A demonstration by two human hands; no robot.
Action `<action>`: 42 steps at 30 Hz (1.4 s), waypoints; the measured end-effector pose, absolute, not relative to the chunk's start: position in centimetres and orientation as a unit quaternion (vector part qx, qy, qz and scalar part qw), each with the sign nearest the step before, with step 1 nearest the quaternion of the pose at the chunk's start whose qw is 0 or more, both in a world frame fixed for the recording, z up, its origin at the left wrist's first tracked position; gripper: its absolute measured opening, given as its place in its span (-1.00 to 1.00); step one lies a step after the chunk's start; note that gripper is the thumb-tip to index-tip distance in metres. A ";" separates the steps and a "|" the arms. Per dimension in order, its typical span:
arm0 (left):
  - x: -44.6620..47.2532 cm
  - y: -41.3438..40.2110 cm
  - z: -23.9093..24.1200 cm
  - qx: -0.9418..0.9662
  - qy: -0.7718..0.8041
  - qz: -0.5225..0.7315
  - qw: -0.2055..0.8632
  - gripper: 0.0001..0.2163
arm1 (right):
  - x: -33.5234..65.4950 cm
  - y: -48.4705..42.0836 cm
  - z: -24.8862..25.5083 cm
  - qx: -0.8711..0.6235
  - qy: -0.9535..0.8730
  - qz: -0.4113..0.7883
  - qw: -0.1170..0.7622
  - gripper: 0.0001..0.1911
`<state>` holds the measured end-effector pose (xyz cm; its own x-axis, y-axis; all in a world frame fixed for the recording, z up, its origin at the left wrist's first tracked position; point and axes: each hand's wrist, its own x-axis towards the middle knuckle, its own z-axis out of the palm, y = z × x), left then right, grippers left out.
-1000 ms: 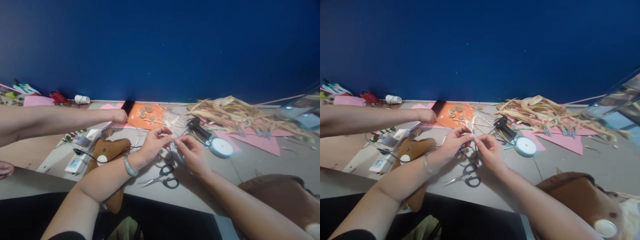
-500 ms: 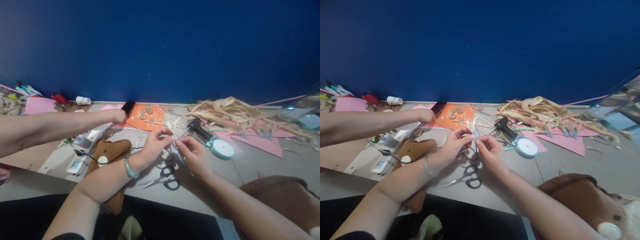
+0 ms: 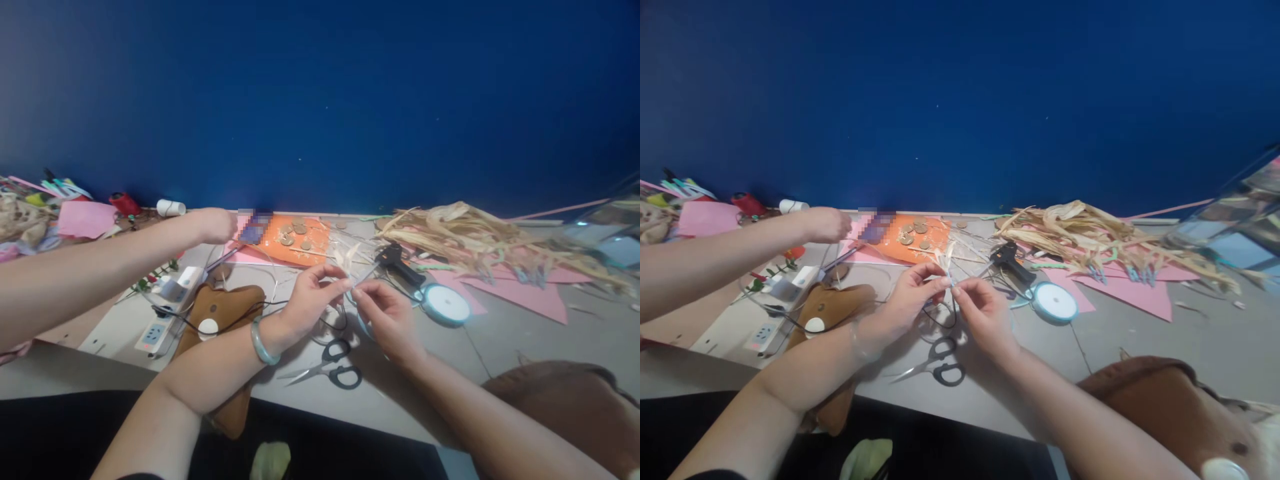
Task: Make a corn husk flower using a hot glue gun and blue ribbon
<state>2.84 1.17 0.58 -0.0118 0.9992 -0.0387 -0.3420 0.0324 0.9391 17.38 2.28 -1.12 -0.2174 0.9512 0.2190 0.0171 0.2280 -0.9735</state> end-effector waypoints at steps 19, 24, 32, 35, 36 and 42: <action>2.8 1.2 0.9 0.370 0.430 0.576 0.589 -0.70 | 17.6 2.5 -1.8 -0.389 -0.628 0.471 0.482 -0.78; 2.7 1.3 0.6 0.383 0.412 0.578 0.591 -0.71 | 17.5 2.4 -1.7 -0.394 -0.627 0.468 0.481 -0.79; 2.6 1.5 0.1 0.382 0.434 0.568 0.586 -0.73 | 17.4 2.4 -1.7 -0.393 -0.625 0.462 0.491 -0.78; 2.5 1.6 0.0 0.387 0.435 0.562 0.588 -0.73 | 17.4 2.4 -1.8 -0.388 -0.623 0.467 0.493 -0.78; 2.4 1.6 0.0 0.389 0.435 0.562 0.586 -0.73 | 17.4 2.4 -1.8 -0.387 -0.622 0.470 0.493 -0.77; 2.4 1.4 0.6 0.402 0.445 0.547 0.584 -0.74 | 17.4 2.4 -1.9 -0.389 -0.618 0.476 0.490 -0.75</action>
